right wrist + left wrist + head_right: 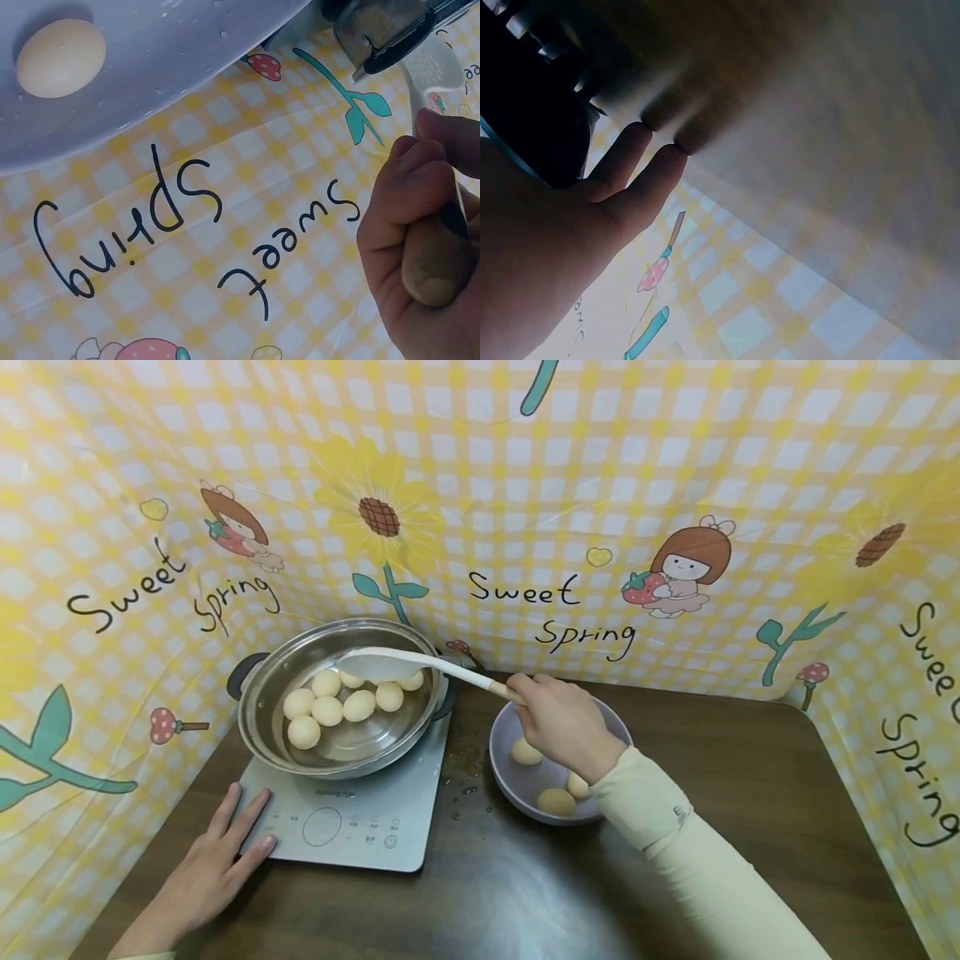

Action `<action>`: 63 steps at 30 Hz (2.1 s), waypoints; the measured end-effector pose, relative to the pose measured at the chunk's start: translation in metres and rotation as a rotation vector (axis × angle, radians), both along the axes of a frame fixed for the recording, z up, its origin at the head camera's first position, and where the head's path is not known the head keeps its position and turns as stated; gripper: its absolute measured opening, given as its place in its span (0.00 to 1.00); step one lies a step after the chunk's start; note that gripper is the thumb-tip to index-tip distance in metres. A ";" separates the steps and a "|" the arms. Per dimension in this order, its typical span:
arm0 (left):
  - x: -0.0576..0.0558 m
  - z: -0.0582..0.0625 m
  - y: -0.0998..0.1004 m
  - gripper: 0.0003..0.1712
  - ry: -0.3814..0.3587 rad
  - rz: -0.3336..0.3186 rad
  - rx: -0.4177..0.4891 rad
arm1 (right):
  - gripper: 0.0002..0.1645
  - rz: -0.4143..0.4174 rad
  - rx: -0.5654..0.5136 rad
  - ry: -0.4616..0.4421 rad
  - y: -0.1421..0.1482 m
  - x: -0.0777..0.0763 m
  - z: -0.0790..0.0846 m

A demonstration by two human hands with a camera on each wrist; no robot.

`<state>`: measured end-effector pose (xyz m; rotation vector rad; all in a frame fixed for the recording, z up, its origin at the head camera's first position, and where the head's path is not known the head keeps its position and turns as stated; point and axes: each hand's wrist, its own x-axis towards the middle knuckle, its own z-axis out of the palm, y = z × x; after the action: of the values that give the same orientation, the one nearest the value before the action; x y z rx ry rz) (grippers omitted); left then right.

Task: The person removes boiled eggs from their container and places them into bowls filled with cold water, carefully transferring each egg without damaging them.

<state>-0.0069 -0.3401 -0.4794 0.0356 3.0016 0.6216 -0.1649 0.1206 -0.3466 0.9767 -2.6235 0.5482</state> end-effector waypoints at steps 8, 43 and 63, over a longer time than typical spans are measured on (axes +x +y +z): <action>0.001 0.002 0.001 0.41 0.005 0.001 -0.001 | 0.11 0.034 0.058 0.034 0.005 -0.002 0.004; -0.001 0.000 0.000 0.42 -0.025 0.010 0.001 | 0.07 0.211 0.194 -0.378 -0.017 -0.006 0.035; 0.000 0.003 0.001 0.42 -0.019 0.005 0.011 | 0.14 0.167 0.235 -0.646 -0.011 -0.011 0.059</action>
<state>-0.0069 -0.3395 -0.4769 0.0223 2.9809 0.6351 -0.1761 0.1094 -0.2873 1.2685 -3.2503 0.7009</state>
